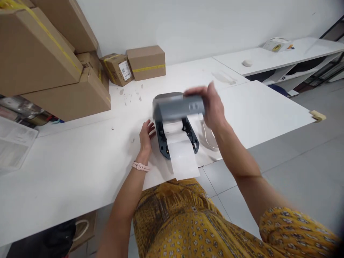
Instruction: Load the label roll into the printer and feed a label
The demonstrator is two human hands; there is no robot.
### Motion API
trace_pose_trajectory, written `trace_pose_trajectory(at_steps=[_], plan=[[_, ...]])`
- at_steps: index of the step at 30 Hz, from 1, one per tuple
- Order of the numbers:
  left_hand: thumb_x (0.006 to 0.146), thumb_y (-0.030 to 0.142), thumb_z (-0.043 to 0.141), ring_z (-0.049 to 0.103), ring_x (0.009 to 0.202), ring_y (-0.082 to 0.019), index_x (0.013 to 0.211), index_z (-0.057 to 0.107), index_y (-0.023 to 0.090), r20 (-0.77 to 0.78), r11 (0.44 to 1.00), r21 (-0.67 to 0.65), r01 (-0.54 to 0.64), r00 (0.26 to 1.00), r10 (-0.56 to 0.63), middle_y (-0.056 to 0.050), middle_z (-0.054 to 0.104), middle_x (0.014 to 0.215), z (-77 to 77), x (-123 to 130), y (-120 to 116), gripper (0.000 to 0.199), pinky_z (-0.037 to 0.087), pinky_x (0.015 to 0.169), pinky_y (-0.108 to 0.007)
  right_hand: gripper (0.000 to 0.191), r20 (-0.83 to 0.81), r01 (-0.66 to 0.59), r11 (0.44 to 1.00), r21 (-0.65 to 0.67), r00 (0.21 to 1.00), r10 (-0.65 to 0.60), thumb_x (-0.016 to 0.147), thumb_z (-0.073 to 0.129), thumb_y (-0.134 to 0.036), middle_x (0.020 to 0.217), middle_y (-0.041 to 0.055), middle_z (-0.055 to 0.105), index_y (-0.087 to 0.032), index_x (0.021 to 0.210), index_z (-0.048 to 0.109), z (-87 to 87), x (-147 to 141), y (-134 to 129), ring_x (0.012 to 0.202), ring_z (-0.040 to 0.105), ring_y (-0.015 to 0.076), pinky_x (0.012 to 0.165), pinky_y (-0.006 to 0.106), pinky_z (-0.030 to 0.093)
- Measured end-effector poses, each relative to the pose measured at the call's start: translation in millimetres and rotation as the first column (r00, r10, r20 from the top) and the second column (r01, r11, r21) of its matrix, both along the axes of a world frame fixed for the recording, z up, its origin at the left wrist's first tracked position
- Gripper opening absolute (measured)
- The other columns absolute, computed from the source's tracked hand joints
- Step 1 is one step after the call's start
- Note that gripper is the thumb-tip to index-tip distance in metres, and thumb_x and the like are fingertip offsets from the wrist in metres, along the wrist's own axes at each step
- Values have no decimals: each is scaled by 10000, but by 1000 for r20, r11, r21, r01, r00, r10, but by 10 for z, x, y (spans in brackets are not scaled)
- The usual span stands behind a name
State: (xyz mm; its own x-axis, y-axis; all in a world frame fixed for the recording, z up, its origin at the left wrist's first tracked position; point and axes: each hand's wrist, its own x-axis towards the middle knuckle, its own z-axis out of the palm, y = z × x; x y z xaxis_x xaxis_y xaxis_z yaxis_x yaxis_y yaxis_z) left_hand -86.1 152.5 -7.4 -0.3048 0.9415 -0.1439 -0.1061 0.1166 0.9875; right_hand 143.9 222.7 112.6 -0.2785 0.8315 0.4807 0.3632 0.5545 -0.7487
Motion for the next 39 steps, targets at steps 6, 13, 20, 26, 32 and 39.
trace_pose_trajectory(at_steps=[6, 13, 20, 26, 32, 39], plan=[[988, 693, 452, 390, 1583, -281, 1531, 520, 305, -109, 980, 198, 27, 994, -5, -69, 451, 1685, 228, 36, -156, 672, 397, 1255, -446, 461, -87, 1, 993, -117, 996, -11, 1030, 514, -567, 1593, 48, 540, -355, 1435, 576, -773, 189, -891, 1538, 447, 269, 1257, 544, 411], [908, 567, 707, 296, 1625, -326, 1675, 217, 338, 6, 984, 31, 176, 984, -176, -56, 282, 1768, 322, 322, -628, 938, 379, 1295, -465, 834, -180, -166, 832, -529, 980, 81, 1041, 355, -606, 1754, 131, 289, -288, 1711, -27, -1095, 189, -850, 1573, 405, 308, 1171, 570, 513], [910, 569, 704, 416, 1563, -340, 1655, 273, 323, -32, 974, 100, 203, 979, -201, -82, 415, 1703, 274, 326, -649, 896, 435, 1255, -471, 836, -190, -156, 845, -512, 980, 66, 1038, 416, -515, 1736, 150, 321, -293, 1703, -39, -1156, 201, -866, 1516, 488, 320, 1114, 543, 559], [902, 567, 721, 517, 1482, -298, 1569, 433, 292, -52, 976, 142, 166, 986, -160, -101, 517, 1626, 245, 342, -699, 777, 493, 1178, -413, 981, -333, -171, 839, -517, 943, -12, 923, 608, -603, 1737, 105, 328, -344, 1702, 70, -1100, 151, -879, 1513, 475, 355, 1184, 588, 488], [977, 529, 617, 624, 755, -131, 1043, 670, 222, -207, 930, 284, -234, 932, 298, -19, 685, 887, 40, 570, -1447, 319, 507, 685, -253, 899, -616, -255, 812, -525, 772, -156, 751, 793, -586, 1692, -11, 416, -389, 1560, 455, -1086, 11, -936, 1605, 321, 319, 1331, 544, 299], [899, 658, 633, 341, 488, -71, 604, 467, 199, 76, 866, -242, 438, 898, -433, 51, 412, 529, 156, 721, -1596, 570, 249, 488, -242, 855, -614, -229, 826, -515, 771, -169, 725, 795, -546, 1677, 4, 442, -358, 1503, 494, -1099, -4, -920, 1588, 356, 311, 1345, 542, 263]])
